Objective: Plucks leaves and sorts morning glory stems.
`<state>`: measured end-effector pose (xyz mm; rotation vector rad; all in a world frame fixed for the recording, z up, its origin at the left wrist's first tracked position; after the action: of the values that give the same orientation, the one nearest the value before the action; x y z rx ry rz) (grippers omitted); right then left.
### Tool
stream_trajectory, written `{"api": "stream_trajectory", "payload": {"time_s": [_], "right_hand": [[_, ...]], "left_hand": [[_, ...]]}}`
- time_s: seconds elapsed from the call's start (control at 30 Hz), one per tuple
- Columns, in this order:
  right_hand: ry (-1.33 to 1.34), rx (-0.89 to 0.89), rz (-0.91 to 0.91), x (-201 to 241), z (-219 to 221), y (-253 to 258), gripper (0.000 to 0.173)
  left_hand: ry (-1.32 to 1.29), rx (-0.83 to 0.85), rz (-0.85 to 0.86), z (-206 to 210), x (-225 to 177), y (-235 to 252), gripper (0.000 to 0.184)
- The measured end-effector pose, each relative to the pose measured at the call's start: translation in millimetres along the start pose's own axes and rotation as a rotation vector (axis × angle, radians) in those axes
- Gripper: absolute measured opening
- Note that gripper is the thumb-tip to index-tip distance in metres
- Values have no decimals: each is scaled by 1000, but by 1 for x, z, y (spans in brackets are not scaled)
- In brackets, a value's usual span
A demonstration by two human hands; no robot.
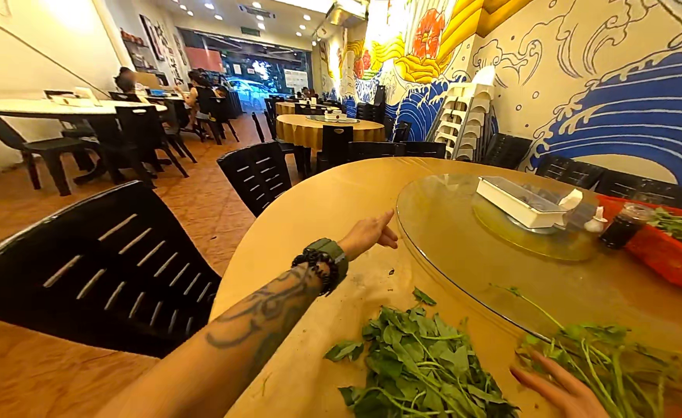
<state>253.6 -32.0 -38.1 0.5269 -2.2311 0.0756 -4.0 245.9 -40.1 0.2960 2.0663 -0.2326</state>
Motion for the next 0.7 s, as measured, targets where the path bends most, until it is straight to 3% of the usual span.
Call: {"api": "stream_trajectory", "payload": {"time_s": [0.07,0.2,0.3,0.4,0.47,0.57,0.7], "right_hand": [[14,15,65,-7,6,28,61],[-31,66,144,-24,19,95,61],[24,182,134,-42,37,152,55],[30,308,168,-68,69,183,59],[-51,375,206,-78,90,181,65],[-147,341,205,-66,97,156,64],[-133,235,44,-36,91,112,58]], "left_hand": [[274,78,-98,-10,18,-20,75],[593,81,-149,-6,42,-78,44],[547,173,-71,25,53,-115,39],[354,261,6,66,60,-146,53],[266,281,16,86,60,-162,59],[115,278,-13,105,49,-187,57],[50,280,86,122,30,-220,54]]}}
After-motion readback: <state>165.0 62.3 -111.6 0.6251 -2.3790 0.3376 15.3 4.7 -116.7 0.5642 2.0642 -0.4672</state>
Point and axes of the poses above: each hand's wrist, its own y-axis towards the middle knuckle, its own z-axis out of the palm, x = y × z, the point moved 8 cm from there along y, towards the middle knuckle, and after that the axes turned 5 degrees about x, right-handed, at the moved point
